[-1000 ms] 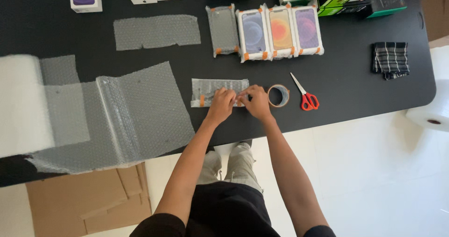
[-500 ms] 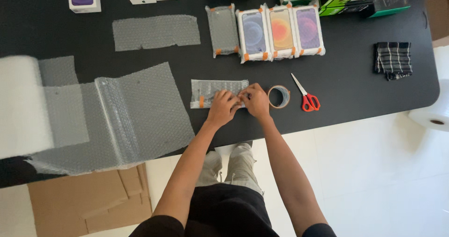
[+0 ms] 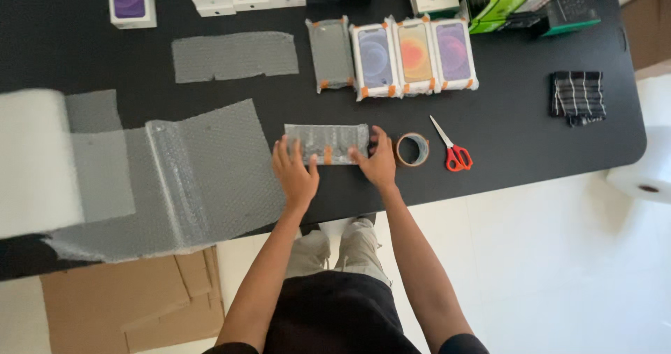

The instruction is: The person packages electronic devices by placing protective film over smartphone screens, cutting and applying tape by hand and with scissors, and wrapping devices in bubble wrap.

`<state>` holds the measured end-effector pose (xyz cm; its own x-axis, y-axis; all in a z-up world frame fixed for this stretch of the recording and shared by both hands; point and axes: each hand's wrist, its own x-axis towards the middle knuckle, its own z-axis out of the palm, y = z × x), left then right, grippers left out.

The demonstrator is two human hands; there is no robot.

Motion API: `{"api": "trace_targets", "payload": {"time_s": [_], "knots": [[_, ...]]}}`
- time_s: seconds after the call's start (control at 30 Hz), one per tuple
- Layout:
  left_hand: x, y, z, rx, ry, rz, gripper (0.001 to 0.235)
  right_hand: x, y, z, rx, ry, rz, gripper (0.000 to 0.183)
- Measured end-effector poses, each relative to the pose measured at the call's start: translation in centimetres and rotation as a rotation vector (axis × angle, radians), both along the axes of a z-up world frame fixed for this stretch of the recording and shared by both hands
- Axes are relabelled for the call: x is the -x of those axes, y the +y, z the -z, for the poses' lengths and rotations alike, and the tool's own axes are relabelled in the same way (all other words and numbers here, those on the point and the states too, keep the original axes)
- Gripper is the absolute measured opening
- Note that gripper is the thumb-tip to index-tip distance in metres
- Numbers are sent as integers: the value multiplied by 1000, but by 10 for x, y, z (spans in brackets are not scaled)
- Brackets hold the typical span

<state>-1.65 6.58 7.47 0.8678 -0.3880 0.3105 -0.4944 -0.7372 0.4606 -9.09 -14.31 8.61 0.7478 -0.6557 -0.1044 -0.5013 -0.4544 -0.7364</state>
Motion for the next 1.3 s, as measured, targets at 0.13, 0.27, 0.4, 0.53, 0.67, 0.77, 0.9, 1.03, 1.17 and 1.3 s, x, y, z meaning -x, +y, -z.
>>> {"api": "trace_targets", "payload": {"time_s": [0.13, 0.27, 0.4, 0.53, 0.67, 0.77, 0.9, 1.03, 1.17, 1.3], "knots": [[-12, 13, 52, 129, 296, -180, 57, 6, 1, 11, -45, 132, -40, 91], [-15, 17, 36, 107, 573, -261, 58, -2, -10, 39, -341, 244, 78, 85], [-16, 15, 34, 330, 738, -266, 48, -1, -30, 100, -458, 96, 99, 59], [-22, 18, 20, 517, 841, -247, 50, -8, -23, 12, -642, 50, 88, 71], [-21, 17, -17, 759, 997, -299, 58, -12, -43, 21, -804, -4, 94, 73], [-7, 20, -62, 1049, 1002, -349, 85, -2, -31, -40, -949, -31, 100, 91], [-1, 13, -53, 1002, 1074, -406, 82, -5, -37, -36, -1084, -66, 34, 95], [-4, 17, -46, 931, 1203, -343, 76, -10, -60, 13, -1121, -129, -33, 79], [-8, 29, -53, 842, 1081, -294, 59, -21, -81, 35, -1058, -154, -100, 54], [-6, 24, -77, 983, 1017, -233, 55, -13, -53, -68, -980, -224, -173, 50]]}}
